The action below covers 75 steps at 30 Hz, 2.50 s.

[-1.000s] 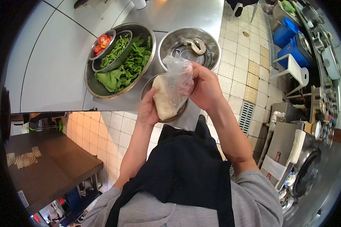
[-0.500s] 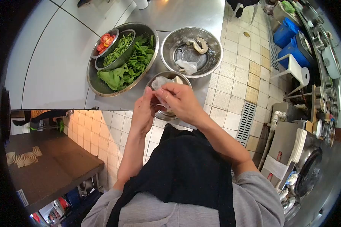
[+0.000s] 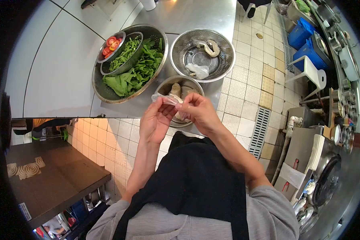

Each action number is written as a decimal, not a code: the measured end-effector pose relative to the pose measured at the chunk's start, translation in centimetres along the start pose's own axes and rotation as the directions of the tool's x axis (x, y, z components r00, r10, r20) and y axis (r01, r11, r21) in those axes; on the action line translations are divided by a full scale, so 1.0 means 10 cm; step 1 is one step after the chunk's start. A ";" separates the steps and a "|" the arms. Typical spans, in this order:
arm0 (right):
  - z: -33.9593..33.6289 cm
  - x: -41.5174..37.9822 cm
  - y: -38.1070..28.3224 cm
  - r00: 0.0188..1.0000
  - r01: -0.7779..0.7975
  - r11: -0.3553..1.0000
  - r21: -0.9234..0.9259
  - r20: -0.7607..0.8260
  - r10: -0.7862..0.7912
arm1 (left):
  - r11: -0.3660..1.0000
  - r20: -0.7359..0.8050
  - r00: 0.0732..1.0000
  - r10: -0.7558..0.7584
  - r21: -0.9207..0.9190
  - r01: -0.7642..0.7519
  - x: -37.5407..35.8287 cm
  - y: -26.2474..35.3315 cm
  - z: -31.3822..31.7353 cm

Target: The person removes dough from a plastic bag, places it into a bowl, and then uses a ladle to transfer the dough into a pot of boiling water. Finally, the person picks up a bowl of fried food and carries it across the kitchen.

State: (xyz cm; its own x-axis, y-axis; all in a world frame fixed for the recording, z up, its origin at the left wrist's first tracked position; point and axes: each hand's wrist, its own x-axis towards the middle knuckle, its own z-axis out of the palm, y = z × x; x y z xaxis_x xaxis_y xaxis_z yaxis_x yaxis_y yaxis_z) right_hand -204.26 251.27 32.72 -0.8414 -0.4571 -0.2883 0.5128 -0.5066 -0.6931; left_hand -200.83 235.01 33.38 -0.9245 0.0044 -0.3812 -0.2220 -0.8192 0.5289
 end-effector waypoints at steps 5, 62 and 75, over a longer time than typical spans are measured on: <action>0.15 -0.03 -0.08 0.998 -0.002 0.978 -0.208 -0.060 -0.011 | 0.998 -0.056 0.998 0.043 0.039 -0.041 0.05 0.00 0.03; -0.19 0.38 0.07 0.956 0.172 0.470 -0.866 0.032 -0.292 | 0.989 0.011 0.996 -0.085 0.119 0.083 0.40 -0.19 -0.28; -0.16 0.54 -0.11 0.985 0.151 0.548 -0.822 0.079 -0.153 | 0.787 -0.001 0.967 0.253 0.582 -0.206 0.38 -0.18 -0.29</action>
State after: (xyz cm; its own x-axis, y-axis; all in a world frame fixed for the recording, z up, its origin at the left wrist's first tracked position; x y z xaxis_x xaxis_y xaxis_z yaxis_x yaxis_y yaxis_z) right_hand -209.67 250.53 30.87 -0.8939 -0.4302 -0.1258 0.0137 0.2543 -0.9670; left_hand -203.07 234.83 28.78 -0.9503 -0.2038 -0.2355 -0.1649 -0.3120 0.9357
